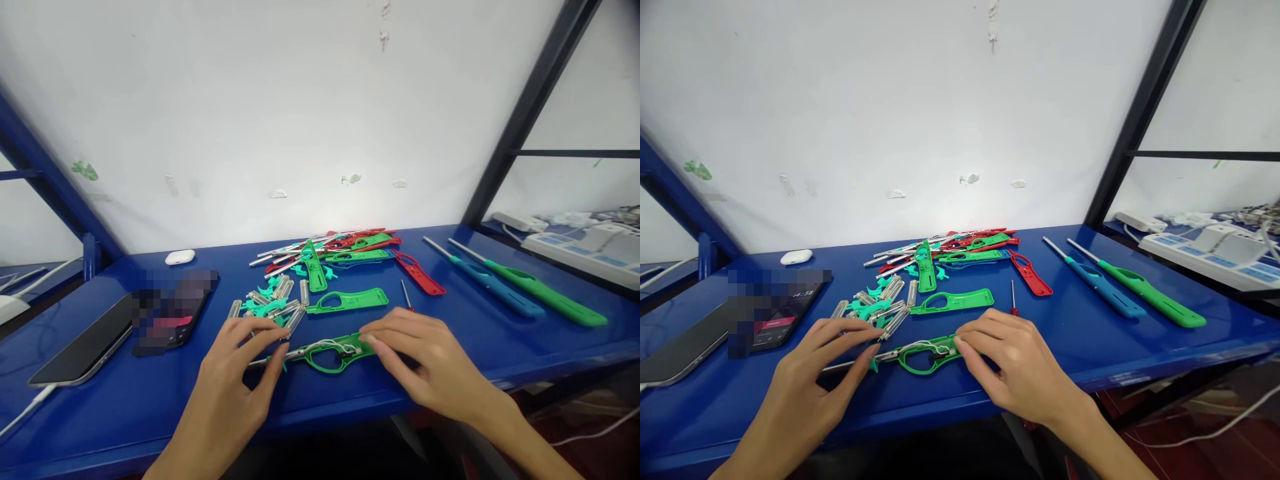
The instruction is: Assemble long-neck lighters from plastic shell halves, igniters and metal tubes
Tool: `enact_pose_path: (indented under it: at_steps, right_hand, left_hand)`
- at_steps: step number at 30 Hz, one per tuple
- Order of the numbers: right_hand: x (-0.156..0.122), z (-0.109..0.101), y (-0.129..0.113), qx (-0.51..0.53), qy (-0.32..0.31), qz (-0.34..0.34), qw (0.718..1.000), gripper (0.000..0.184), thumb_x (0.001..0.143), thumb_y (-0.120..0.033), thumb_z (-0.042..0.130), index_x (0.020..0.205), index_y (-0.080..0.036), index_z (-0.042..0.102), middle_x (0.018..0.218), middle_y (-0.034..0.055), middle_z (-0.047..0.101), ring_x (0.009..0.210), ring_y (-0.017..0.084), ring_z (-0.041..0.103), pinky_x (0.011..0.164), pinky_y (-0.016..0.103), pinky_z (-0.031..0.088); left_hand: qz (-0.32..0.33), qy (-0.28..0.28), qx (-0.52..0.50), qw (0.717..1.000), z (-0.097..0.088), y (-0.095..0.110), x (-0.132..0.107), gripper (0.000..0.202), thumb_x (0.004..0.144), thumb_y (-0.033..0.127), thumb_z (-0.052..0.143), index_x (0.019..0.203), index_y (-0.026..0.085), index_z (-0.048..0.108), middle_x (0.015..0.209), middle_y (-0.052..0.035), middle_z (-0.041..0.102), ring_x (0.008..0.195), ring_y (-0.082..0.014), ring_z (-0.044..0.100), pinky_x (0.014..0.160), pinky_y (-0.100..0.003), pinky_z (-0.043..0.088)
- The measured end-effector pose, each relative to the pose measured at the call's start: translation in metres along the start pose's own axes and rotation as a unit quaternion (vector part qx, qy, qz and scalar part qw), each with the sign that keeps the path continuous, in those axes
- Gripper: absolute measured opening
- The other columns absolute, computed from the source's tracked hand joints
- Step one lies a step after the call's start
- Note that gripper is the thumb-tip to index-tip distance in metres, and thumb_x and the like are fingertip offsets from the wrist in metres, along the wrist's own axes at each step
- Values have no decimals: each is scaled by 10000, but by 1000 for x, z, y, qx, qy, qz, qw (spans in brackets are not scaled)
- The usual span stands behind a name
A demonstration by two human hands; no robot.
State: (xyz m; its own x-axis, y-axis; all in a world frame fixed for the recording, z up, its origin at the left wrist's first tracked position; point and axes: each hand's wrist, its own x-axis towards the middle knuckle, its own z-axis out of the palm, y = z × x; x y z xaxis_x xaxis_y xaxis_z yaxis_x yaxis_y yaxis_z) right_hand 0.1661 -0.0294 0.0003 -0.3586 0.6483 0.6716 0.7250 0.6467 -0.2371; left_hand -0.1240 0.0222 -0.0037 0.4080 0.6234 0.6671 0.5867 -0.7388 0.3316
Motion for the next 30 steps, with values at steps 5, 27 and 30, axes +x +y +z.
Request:
enact_pose_path:
  at_steps: [5,27,30]
  right_hand:
    - [0,2,6,-78,34,65,994,234,1061,-222,560,1212,-211,739,1178,88,806,1088,269,718,996,494,567]
    - [-2,4,10,-137,-109,93,980,549,1104,-431,459,1643,-359,384,1796,27,126,1642,394,94,1216,729,322]
    - [-2,4,9,-136,-118,93,979,538,1109,-428,448,1640,-370,384,1802,13,68,1645,389,59,1218,733,309]
  left_hand:
    - [-4,-53,1,999,2,0,0,138,996,290,674,1110,285,751,1099,-43,719,1017,-259,671,1081,-574,477]
    - [-62,-71,40,995,-2,2,-3,177,1016,348,597,1070,283,753,1121,-64,743,1034,-294,679,1005,-585,454]
    - [-69,-55,38,995,-2,2,-4,177,1015,352,589,1056,286,749,1103,-55,745,1016,-288,688,1015,-581,453]
